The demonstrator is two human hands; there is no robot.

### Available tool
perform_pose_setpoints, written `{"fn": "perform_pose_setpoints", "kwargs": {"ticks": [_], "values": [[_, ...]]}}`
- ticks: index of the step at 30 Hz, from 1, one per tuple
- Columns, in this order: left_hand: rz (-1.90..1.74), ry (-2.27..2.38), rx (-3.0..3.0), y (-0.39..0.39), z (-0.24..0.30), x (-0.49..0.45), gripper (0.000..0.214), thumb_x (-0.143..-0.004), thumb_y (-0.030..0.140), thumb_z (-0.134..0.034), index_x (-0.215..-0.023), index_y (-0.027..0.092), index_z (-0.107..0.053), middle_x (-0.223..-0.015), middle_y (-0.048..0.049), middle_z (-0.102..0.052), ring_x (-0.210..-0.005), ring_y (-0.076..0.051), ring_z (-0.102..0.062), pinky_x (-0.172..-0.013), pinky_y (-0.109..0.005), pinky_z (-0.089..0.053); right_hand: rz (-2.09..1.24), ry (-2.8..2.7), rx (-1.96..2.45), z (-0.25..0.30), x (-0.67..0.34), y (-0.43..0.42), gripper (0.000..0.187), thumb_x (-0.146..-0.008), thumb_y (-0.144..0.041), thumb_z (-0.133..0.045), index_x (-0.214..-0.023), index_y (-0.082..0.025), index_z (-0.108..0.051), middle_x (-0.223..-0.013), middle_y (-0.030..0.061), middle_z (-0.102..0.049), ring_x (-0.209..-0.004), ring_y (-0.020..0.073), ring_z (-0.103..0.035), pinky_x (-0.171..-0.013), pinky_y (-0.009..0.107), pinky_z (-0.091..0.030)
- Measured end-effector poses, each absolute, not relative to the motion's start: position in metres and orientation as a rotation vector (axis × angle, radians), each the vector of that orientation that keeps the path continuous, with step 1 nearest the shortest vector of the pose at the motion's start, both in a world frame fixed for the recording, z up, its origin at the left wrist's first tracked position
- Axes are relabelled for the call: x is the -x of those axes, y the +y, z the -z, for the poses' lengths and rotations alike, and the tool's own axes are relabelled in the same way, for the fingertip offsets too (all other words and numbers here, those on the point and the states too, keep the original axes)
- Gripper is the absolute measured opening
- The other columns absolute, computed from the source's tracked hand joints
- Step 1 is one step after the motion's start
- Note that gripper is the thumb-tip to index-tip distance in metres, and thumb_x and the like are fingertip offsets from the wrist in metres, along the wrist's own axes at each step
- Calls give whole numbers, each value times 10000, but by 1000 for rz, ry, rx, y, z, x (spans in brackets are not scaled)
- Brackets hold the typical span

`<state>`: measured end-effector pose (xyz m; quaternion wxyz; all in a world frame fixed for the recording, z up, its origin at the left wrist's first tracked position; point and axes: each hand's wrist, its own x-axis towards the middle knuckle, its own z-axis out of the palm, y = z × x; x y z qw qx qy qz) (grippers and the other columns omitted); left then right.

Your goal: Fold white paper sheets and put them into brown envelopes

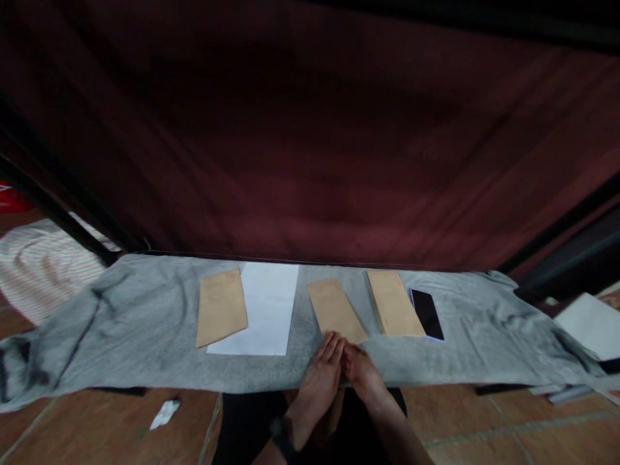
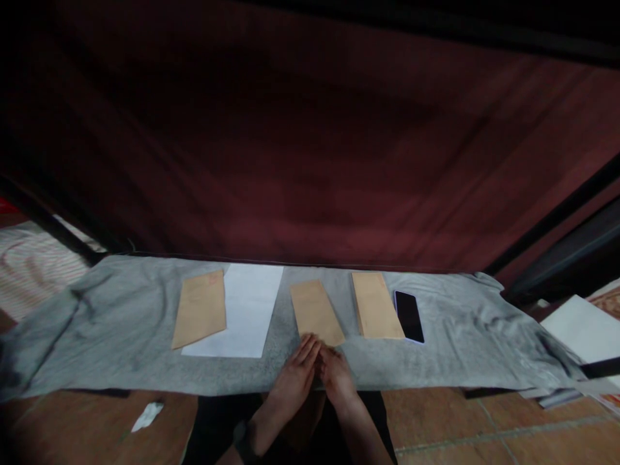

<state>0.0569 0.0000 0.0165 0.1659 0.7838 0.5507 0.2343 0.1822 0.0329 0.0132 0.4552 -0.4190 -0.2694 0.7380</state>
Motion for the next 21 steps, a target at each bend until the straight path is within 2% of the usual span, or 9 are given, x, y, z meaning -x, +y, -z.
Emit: {"fn": "perform_pose_setpoints", "kwargs": {"ticks": [3,7,10,12,14,16,18,21], "values": [[-586,1551,-2291,0,-5,-54,651,-859,-11,-349,-1487,149,-414,-1558,-116,-416,-1454,-209,-354,-1150,-406,-429,-1917,-571,1056,-14,-188,33,326,-659,-431,-809,-852,-198,-686,-847,45,-733,-803,192,-693,-769,297,-530],[-545,1508,-2341,5,-1,-40,676,-830,-42,-366,-1460,183,-456,-1532,-87,-465,-1427,-189,-404,-1138,-380,-446,-2026,-541,1081,-21,-202,27,323,-674,-426,-808,-834,-177,-678,-859,71,-745,-824,211,-710,-823,345,-529],[-545,1509,-2360,7,0,-26,708,-801,-70,-385,-1450,202,-468,-1508,-71,-503,-1411,-176,-431,-1133,-362,-452,-2035,-697,1163,-25,-213,20,480,-721,-548,-757,-990,-155,-701,-995,139,-754,-932,281,-721,-910,462,-520],[-549,1504,-2403,5,1,-19,717,-797,-74,-400,-1450,216,-466,-1505,-61,-508,-1415,-172,-427,-1129,-354,-457,-1929,-886,1281,-27,-218,18,593,-750,-645,-689,-1063,-142,-707,-1047,176,-748,-961,329,-716,-929,530,-514],[-541,1510,-2461,2,2,-16,717,-795,-77,-399,-1448,210,-466,-1503,-57,-512,-1415,-172,-427,-1126,-347,-461,-1718,-1102,1365,-27,-223,19,587,-803,-663,-626,-1094,-161,-717,-1115,176,-735,-1049,346,-689,-993,544,-486],[-537,1533,-2500,-1,0,-16,700,-794,-76,-391,-1436,188,-479,-1491,-61,-527,-1406,-178,-443,-1122,-349,-465,-1381,-1403,1391,-27,-226,20,483,-896,-568,-567,-1189,-208,-700,-1256,139,-690,-1212,319,-612,-1099,510,-417],[-568,1563,-2488,-4,-6,-18,657,-806,-60,-392,-1407,178,-512,-1459,-63,-561,-1381,-188,-477,-1101,-357,-486,-972,-1823,1337,-25,-228,20,420,-975,-418,-494,-1347,-261,-609,-1419,80,-589,-1351,270,-501,-1180,484,-329],[-659,1624,-2390,-5,-21,-24,495,-886,35,-417,-1313,210,-597,-1370,-53,-635,-1302,-203,-557,-1084,-395,-497,-420,-2322,1220,-19,-228,15,495,-992,-288,-480,-1485,-268,-452,-1550,57,-434,-1424,253,-410,-1211,493,-273]]}}
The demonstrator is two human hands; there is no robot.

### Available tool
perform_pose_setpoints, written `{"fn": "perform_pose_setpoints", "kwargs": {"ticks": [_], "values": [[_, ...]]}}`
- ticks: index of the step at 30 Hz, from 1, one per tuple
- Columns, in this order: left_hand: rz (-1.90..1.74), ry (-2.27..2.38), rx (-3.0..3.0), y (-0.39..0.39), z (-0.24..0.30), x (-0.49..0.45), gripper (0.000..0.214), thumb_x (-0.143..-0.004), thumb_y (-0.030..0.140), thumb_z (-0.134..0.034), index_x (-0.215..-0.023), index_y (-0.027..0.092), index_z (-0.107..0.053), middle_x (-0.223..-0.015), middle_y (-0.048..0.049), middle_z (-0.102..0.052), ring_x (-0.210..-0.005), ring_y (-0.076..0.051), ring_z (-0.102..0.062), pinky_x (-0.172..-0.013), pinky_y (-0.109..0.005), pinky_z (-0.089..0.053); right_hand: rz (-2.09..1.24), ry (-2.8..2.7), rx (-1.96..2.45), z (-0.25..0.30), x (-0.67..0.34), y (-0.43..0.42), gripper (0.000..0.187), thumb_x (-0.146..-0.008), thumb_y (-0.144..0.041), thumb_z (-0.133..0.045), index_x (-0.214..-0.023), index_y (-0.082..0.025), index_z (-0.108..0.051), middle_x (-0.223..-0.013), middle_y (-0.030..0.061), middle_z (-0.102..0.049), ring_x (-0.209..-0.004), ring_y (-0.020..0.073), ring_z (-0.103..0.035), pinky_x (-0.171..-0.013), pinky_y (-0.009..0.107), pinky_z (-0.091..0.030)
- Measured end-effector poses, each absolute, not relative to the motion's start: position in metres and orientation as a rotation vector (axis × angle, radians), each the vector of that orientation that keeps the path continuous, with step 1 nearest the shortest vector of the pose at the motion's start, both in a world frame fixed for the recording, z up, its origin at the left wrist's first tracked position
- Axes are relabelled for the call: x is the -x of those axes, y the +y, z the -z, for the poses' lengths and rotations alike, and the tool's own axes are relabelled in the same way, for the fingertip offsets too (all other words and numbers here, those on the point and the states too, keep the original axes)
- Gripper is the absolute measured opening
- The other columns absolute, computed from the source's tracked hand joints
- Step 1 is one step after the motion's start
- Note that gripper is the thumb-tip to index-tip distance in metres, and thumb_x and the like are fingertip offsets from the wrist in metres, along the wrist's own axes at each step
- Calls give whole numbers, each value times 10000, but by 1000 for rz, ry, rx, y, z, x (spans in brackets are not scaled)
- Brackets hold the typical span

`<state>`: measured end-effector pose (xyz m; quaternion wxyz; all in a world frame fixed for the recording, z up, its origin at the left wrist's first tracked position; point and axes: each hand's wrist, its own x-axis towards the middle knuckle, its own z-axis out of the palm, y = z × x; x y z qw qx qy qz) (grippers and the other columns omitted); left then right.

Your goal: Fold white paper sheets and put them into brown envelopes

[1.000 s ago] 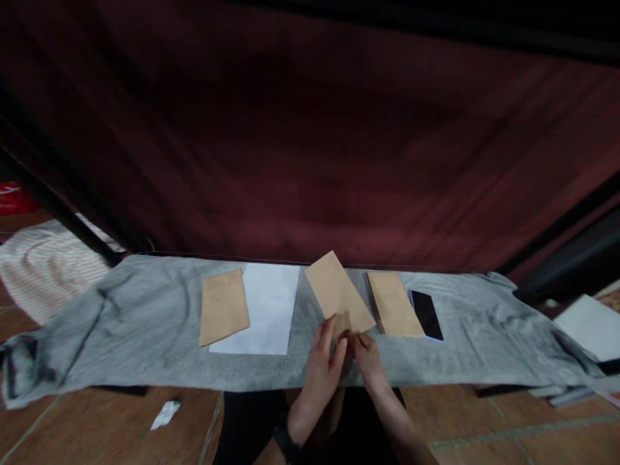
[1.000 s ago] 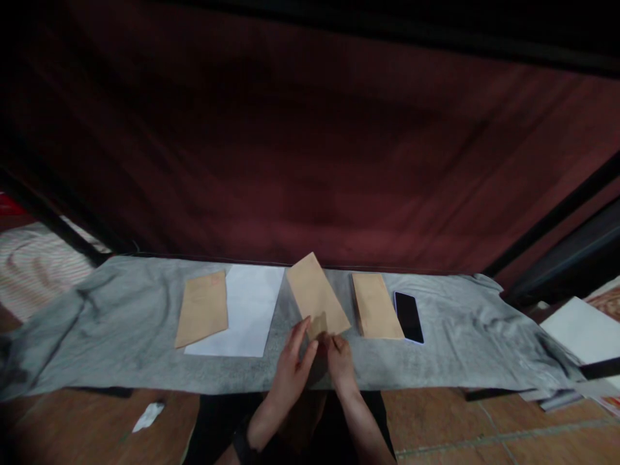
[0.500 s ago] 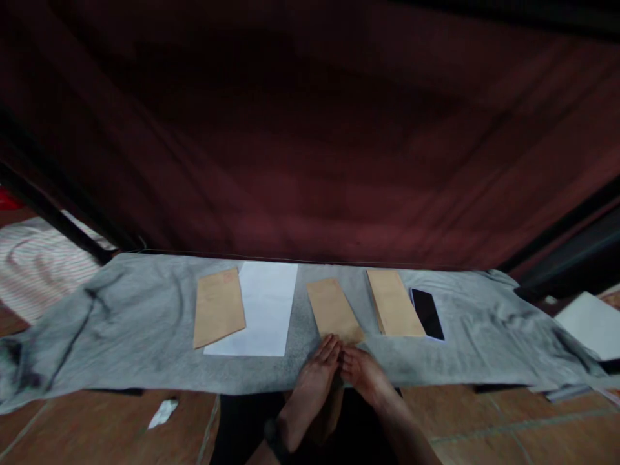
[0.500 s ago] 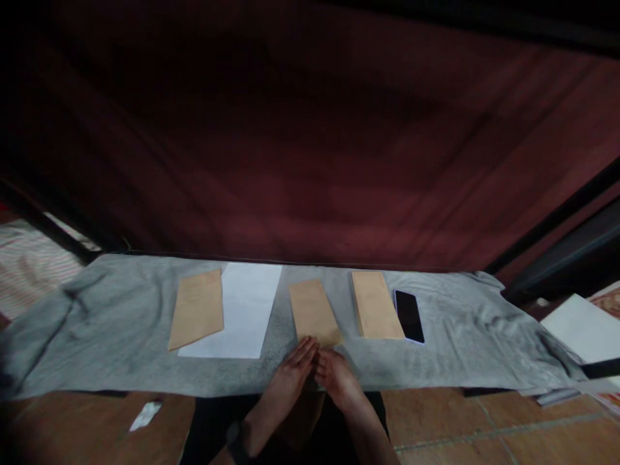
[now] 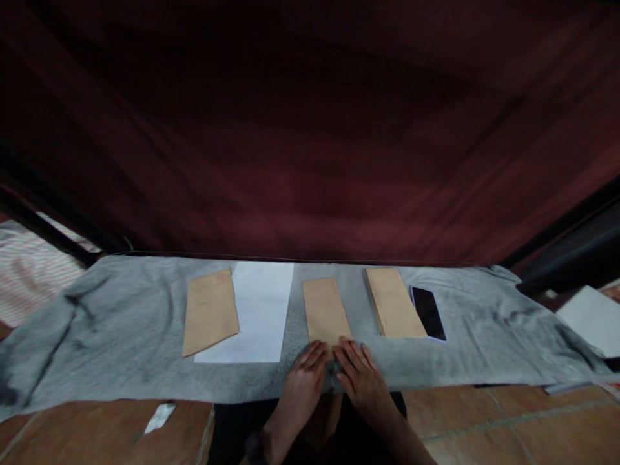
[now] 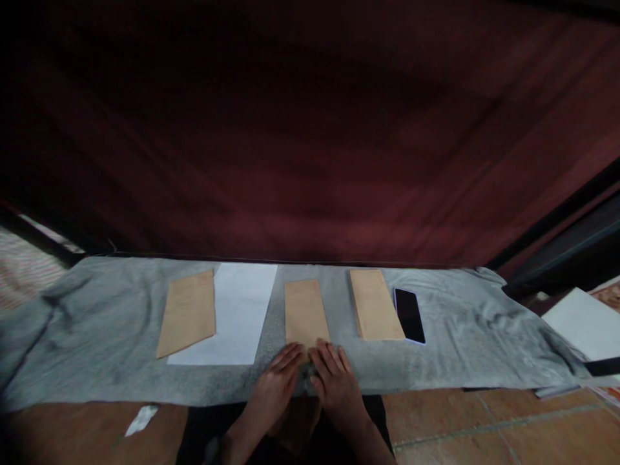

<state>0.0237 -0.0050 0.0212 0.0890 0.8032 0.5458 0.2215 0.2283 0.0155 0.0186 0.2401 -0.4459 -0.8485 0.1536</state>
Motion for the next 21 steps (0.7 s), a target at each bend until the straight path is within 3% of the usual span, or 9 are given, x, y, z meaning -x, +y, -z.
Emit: {"fn": "perform_pose_setpoints", "kwargs": {"ticks": [4,7,11,14,21], "values": [[-725,1620,-2370,15,-36,-34,357,-969,182,-415,-1237,239,-643,-1326,-57,-660,-1275,-215,-573,-1130,-456,-434,34,-2499,1200,-10,-227,10,560,-986,-286,-506,-1523,-188,-381,-1572,108,-385,-1427,252,-403,-1204,462,-289],[-671,1618,-2437,51,-32,-45,432,-987,255,-411,-1404,200,-511,-1525,-85,-483,-1444,-237,-385,-1178,-482,-354,131,-2490,1176,-8,-227,10,530,-996,-315,-497,-1499,-170,-417,-1549,108,-428,-1421,247,-412,-1199,450,-293],[-577,1741,-2429,107,-16,-56,580,-967,304,-414,-1518,141,-335,-1605,-134,-341,-1508,-263,-241,-1216,-527,-235,171,-2493,1145,-11,-228,13,525,-1006,-322,-480,-1506,-182,-403,-1545,91,-439,-1421,239,-411,-1189,433,-308],[-603,1804,-2407,140,-11,-58,613,-960,307,-411,-1539,142,-293,-1603,-133,-342,-1508,-250,-244,-1230,-521,-184,180,-2480,1171,-12,-226,14,529,-1007,-319,-474,-1516,-203,-389,-1530,85,-462,-1410,239,-429,-1173,430,-328],[-586,1903,-2286,172,-15,-59,586,-963,369,-425,-1505,148,-384,-1572,-123,-404,-1490,-273,-287,-1233,-521,-148,130,-2464,1221,-13,-222,14,533,-1000,-304,-485,-1519,-228,-385,-1542,79,-446,-1405,257,-439,-1144,446,-374]]}}
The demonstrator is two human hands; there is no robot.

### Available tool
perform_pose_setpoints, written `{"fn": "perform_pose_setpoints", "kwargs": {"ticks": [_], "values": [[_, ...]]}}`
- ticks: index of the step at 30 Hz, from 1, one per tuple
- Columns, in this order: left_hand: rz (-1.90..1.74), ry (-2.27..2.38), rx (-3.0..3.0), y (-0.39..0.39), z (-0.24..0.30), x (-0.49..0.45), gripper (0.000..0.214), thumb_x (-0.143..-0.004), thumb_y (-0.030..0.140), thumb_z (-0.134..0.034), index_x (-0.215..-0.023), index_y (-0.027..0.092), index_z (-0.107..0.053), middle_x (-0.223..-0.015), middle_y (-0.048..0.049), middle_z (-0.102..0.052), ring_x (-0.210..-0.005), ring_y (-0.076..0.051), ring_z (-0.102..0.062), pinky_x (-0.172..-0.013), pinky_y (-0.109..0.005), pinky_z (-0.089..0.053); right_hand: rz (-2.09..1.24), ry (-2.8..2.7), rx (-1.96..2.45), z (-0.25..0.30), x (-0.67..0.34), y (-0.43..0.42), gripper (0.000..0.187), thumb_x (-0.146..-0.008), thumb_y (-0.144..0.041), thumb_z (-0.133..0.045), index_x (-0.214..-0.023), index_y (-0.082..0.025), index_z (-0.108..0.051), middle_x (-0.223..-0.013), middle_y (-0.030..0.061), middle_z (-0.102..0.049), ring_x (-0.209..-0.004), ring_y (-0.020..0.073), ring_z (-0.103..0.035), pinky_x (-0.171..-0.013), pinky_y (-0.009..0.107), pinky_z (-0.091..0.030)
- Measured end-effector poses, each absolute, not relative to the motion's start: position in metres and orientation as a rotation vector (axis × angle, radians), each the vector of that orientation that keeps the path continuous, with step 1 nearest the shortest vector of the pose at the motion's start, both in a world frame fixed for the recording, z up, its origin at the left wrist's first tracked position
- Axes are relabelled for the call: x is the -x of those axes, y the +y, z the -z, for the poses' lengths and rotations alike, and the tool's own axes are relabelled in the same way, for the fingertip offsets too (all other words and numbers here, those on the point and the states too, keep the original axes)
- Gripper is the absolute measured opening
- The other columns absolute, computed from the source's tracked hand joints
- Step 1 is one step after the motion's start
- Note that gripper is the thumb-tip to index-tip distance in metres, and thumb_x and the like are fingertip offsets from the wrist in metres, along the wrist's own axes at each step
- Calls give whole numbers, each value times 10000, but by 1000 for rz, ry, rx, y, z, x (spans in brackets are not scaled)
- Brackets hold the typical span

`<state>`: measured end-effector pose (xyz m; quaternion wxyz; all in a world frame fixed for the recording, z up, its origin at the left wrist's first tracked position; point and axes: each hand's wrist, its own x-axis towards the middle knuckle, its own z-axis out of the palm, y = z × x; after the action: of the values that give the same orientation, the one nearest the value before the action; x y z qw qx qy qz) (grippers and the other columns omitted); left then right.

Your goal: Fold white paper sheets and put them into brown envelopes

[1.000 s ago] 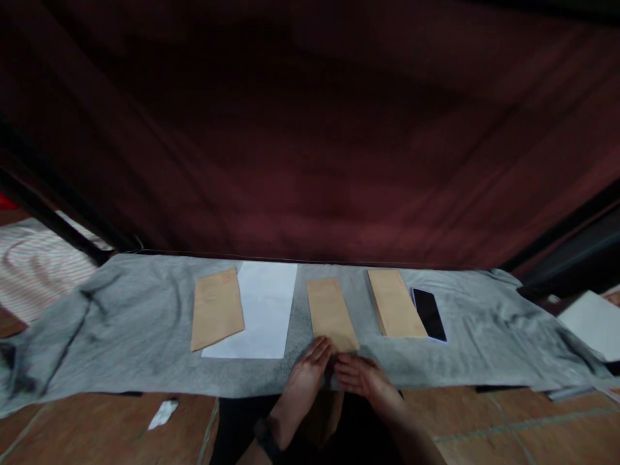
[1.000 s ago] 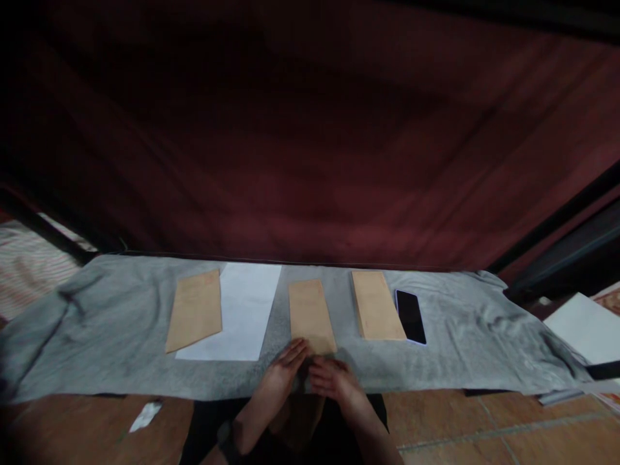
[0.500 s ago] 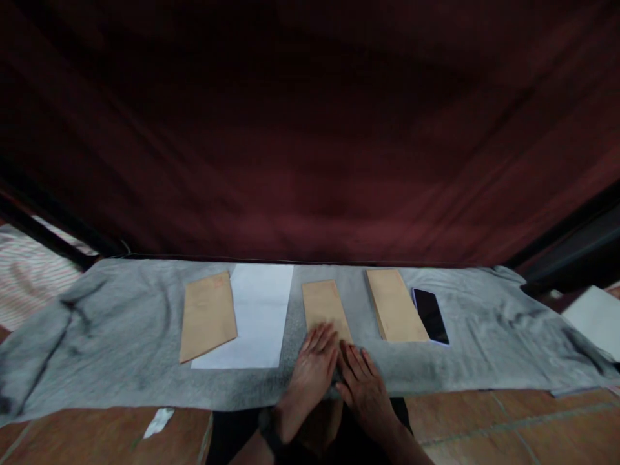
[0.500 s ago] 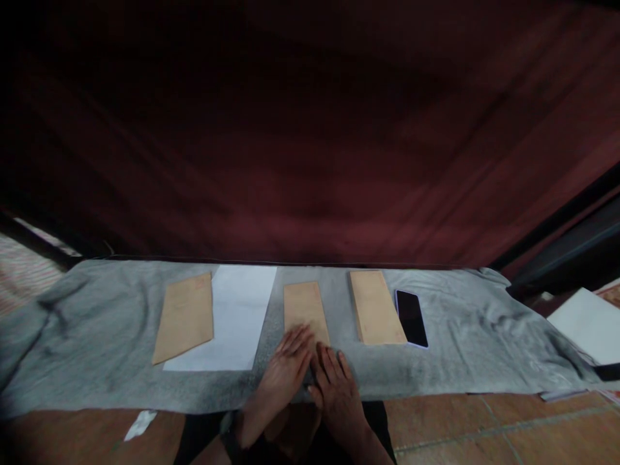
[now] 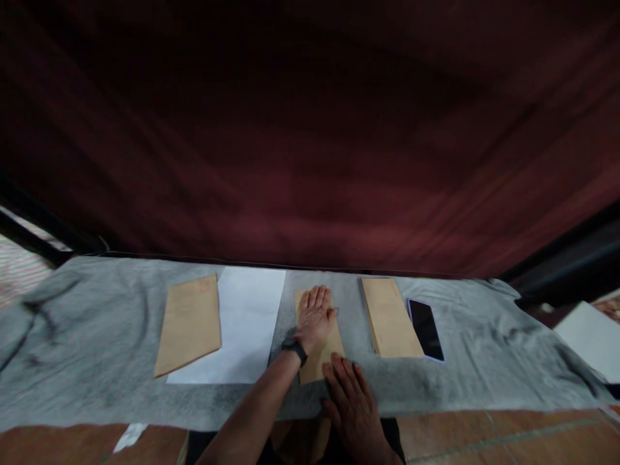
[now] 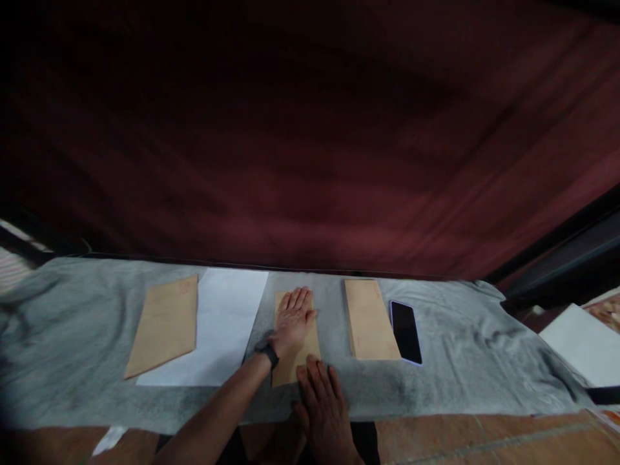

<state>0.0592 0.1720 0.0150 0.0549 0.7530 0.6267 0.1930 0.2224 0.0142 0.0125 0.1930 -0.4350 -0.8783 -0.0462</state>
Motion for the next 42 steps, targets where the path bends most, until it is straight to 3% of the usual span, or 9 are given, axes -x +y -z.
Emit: {"fn": "perform_pose_setpoints", "kwargs": {"ticks": [7,14,18,22,27,34,42], "values": [[-559,1734,-2398,141,-17,-54,531,-972,316,-410,-1495,224,-408,-1593,-56,-382,-1501,-248,-262,-1241,-536,-127,117,-2466,1215,-15,-223,13,547,-999,-326,-493,-1522,-214,-381,-1547,81,-438,-1422,251,-413,-1178,442,-339],[-549,1498,-2545,58,-16,-43,531,-1022,280,-344,-1547,221,-295,-1608,-72,-346,-1490,-200,-291,-1224,-461,-257,202,-2429,1132,-2,-225,12,512,-999,-281,-479,-1486,-134,-425,-1487,124,-512,-1414,237,-421,-1212,427,-276],[-513,1495,-2572,18,-19,-38,597,-1027,393,-367,-1576,219,-208,-1615,-74,-330,-1487,-204,-301,-1215,-432,-296,153,-2509,1122,-6,-228,12,544,-1006,-265,-433,-1526,-126,-353,-1531,121,-454,-1447,233,-367,-1214,441,-271],[-476,1520,-2609,-5,-17,-31,713,-989,496,-438,-1585,211,-169,-1630,-98,-281,-1490,-249,-290,-1189,-437,-345,116,-2533,1160,-12,-232,12,625,-997,-297,-465,-1561,-116,-264,-1546,133,-429,-1448,231,-364,-1203,430,-303],[-428,1493,-2679,-17,-14,-19,759,-962,440,-507,-1587,179,-165,-1632,-133,-258,-1487,-292,-291,-1155,-457,-394,61,-2550,1173,-18,-248,11,643,-1004,-343,-483,-1563,-118,-259,-1557,140,-408,-1436,237,-383,-1164,410,-374],[-416,1443,-2762,-24,-10,-2,805,-928,394,-535,-1588,156,-141,-1620,-140,-294,-1476,-302,-318,-1136,-473,-413,-111,-2502,1238,-31,-249,16,568,-1002,-375,-503,-1498,-115,-407,-1512,142,-477,-1415,272,-415,-1190,472,-331],[-524,1447,-2857,-22,14,2,814,-910,415,-537,-1574,116,-175,-1530,-199,-442,-1387,-342,-460,-1075,-498,-461,-309,-2434,1150,-21,-181,49,491,-1039,-414,-414,-1470,-184,-453,-1534,78,-460,-1428,208,-399,-1212,427,-289]]}}
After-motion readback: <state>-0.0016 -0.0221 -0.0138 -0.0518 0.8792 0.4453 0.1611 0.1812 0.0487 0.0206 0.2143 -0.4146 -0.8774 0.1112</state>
